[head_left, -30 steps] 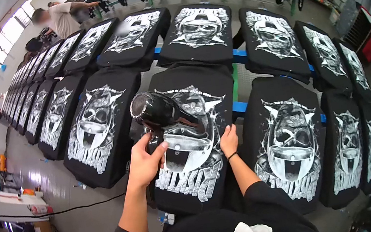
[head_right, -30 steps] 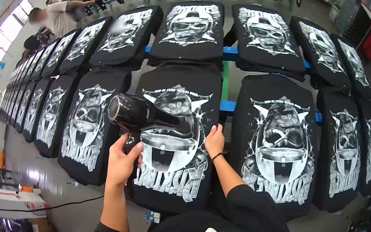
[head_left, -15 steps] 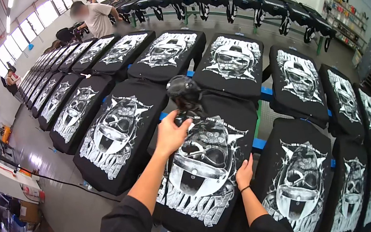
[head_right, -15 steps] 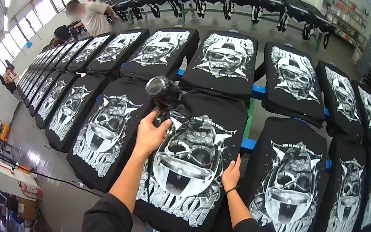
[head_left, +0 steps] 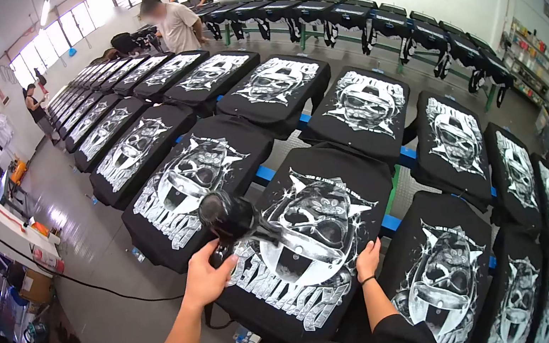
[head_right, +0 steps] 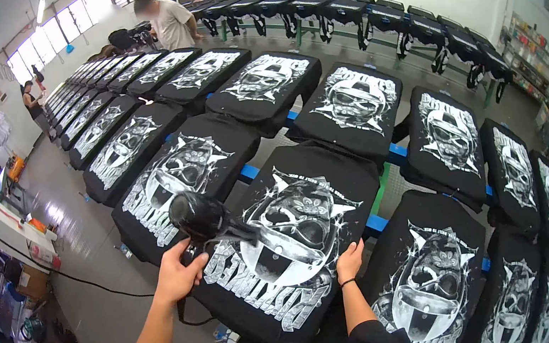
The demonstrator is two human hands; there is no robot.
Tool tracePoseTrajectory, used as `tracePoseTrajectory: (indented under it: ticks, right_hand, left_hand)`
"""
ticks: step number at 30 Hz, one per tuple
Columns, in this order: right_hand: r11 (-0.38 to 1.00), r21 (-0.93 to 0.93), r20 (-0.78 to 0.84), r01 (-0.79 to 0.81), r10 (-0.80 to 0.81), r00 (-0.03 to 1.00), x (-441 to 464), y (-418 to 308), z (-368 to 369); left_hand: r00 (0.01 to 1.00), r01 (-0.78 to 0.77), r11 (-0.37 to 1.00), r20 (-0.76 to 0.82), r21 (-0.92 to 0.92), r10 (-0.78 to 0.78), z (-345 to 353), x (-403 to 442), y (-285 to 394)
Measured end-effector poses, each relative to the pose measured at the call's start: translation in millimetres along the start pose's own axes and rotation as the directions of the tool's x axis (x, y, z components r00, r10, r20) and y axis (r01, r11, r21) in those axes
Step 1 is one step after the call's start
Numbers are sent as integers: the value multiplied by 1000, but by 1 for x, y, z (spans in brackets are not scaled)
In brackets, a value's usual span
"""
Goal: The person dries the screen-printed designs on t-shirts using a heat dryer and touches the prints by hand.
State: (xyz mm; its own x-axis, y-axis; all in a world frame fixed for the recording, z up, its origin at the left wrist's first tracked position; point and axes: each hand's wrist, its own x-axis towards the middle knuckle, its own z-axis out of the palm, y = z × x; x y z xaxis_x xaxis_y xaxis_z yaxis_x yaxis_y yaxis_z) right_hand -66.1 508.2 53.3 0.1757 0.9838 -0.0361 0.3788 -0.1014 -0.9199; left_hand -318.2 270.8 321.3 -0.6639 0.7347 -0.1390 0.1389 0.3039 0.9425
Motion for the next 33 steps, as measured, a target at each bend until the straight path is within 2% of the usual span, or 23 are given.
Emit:
tracePoseTrajectory:
  ticks: [1,3,4,5,6,9,11,14,15,16,18,21,22,24,26,27,29,31,33]
  right_hand:
    - [1000,-8,1,4,-4,1000,1,4,1]
    - [1000,-22,-9,20,-20,1000,4,12,3]
    - [999,-8,-11,43,-43,999,5,11,2]
    - [999,26,3,28,-28,1000,5,11,1]
    - [998,62,19,10,-11,1000,5,10,2]
    - [998,19,51,-61,60,997,3,6,-2]
    - [996,-46,82,-71,75,994,7,9,-1]
    - [998,-58,67,-26,30,997,8,12,0]
    - [998,-52,61,-21,25,998,9,14,1]
    - [998,-55,73,-29,33,997,9,12,0]
    - [998,-58,75,-31,36,997,6,10,-1]
    - [997,-74,9,-9,10,1000,9,16,4]
    - [998,-67,54,-21,25,998,9,13,0]
    - [999,-41,73,-28,31,997,8,13,-1]
    - [999,-46,57,-7,10,998,9,17,1]
    - [999,-34,76,-9,11,997,10,19,0]
    - [999,0,10,32,-32,999,6,18,3]
    - [997,49,-11,64,-63,998,3,14,3]
    - [999,30,-15,38,-38,999,0,7,1]
  left_hand:
    - [999,-47,994,-11,95,48,-6,-11,-2]
    - [1000,14,998,-14,62,-13,-19,-31,-4]
    - [995,96,993,27,-66,-95,-27,-40,-1]
    - [995,98,992,11,-74,-97,-33,-45,-9]
    - [995,92,993,-31,-72,-94,-39,-51,-18]
    - [975,119,993,-188,-15,-119,-47,-73,-18]
    - [965,103,988,-252,116,-71,-53,-83,-21]
    - [982,117,993,-146,-31,-120,-65,-98,-32]
    - [972,167,985,-172,38,-158,-61,-107,-30]
    - [976,118,991,-189,59,-105,-55,-111,-34]
    - [981,177,984,-86,31,-174,-48,-119,-27]
    - [949,282,954,175,-103,-262,-34,-119,-27]
    - [947,251,961,233,-116,-219,-26,-120,-21]
    - [952,205,976,246,-69,-183,-7,-114,-22]
    - [976,-43,986,217,160,7,7,-106,-17]
    - [972,-52,985,233,165,12,9,-100,-12]
    - [907,179,978,368,102,-205,10,-87,1]
    - [903,164,982,386,94,-188,18,-77,-4]
    - [956,-44,983,294,180,-11,34,-68,3]
